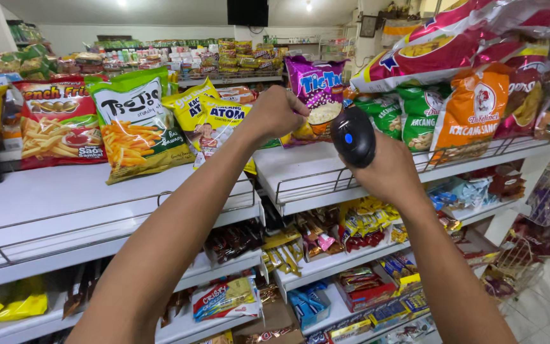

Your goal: The person uses a handheld barcode scanner to scan various snack bags while placing them onto shelves or into boxes within a store aisle.

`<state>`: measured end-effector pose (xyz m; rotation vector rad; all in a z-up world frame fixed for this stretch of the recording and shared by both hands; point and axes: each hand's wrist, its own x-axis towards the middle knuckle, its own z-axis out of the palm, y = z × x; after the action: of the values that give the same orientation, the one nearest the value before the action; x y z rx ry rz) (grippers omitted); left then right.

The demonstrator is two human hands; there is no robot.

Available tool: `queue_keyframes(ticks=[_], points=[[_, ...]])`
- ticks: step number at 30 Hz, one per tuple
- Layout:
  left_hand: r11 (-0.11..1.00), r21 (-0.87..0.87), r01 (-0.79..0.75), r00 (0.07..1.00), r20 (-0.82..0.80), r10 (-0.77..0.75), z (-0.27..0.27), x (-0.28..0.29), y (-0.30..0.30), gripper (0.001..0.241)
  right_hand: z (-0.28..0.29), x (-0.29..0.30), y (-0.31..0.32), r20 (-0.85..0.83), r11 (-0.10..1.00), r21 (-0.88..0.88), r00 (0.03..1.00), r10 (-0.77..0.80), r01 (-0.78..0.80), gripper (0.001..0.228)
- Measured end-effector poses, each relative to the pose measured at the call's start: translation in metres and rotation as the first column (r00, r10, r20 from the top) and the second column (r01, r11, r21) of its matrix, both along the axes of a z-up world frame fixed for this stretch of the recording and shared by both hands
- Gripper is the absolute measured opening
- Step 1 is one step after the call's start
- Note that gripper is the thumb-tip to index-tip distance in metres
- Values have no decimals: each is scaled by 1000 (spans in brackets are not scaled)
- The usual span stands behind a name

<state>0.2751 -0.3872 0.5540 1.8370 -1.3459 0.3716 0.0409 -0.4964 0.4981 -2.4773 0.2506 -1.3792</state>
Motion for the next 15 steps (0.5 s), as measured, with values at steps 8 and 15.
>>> queue_keyframes(ticks=[8, 15], points=[[728, 635, -257, 964, 222, 146, -16, 38, -24, 35, -10, -7, -13, -42, 991, 109, 996, 77, -72, 40], [664, 571, -483, 833, 534, 147, -35, 13, -28, 41, -19, -7, -19, -7, 991, 92, 995, 102, -101, 35]])
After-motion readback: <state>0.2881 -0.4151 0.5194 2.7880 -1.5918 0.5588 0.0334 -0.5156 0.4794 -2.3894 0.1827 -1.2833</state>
